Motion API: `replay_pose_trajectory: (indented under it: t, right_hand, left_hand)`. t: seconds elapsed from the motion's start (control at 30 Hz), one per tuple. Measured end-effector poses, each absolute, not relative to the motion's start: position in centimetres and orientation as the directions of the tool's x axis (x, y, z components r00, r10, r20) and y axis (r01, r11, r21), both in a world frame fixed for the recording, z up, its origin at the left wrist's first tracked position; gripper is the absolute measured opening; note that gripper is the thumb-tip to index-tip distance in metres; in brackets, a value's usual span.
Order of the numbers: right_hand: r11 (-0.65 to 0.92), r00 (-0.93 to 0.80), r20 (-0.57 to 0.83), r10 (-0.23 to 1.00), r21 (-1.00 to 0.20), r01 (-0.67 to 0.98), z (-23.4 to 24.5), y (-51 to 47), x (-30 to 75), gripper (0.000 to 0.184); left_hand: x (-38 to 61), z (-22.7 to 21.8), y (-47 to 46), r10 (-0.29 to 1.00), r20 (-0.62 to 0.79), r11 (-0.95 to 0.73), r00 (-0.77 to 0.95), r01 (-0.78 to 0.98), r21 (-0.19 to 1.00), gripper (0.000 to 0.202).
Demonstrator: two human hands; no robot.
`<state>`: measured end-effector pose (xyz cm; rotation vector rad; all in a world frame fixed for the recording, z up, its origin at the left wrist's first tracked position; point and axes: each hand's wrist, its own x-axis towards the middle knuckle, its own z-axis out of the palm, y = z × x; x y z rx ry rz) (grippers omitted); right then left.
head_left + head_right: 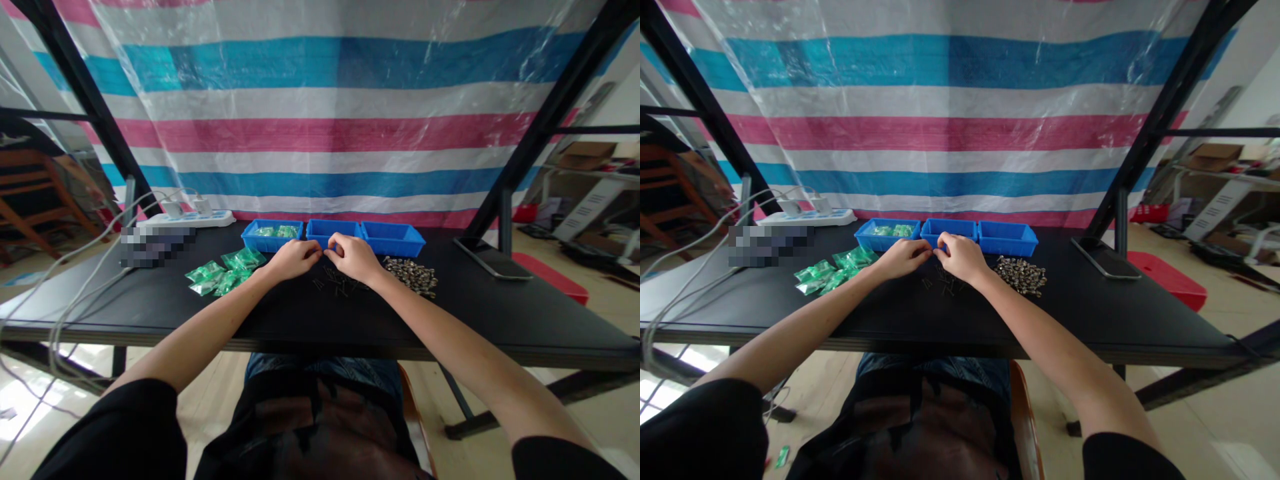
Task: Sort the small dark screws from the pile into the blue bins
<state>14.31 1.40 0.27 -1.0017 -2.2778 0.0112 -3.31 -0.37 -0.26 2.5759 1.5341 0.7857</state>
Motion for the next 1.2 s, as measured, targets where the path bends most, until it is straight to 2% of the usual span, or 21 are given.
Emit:
replay_pose_trajectory:
  t: [0.53, 0.9, 1.2]
  right_hand:
    - [0.754, -0.553, 0.547, 0.629, -0.254, 0.606, 0.0, 1.6, 14.3, 0.006]
    - [0.729, -0.542, 0.535, 0.648, -0.23, 0.645, 0.0, 1.6, 14.3, 0.011]
    - [0.682, -0.449, 0.58, 0.679, -0.272, 0.679, 0.6, 2.7, 15.4, 0.015]
  left_hand:
    - [-3.3, -0.3, -0.3, 0.828, 0.395, -0.522, 0.399, 0.805, 0.281, 0.02]
    - [-3.3, -0.3, -0.3, 0.836, 0.373, -0.509, 0.403, 0.823, 0.251, 0.023]
    - [-3.6, -0.7, 0.0, 0.866, 0.16, -0.499, 0.473, 0.833, 0.239, 0.029]
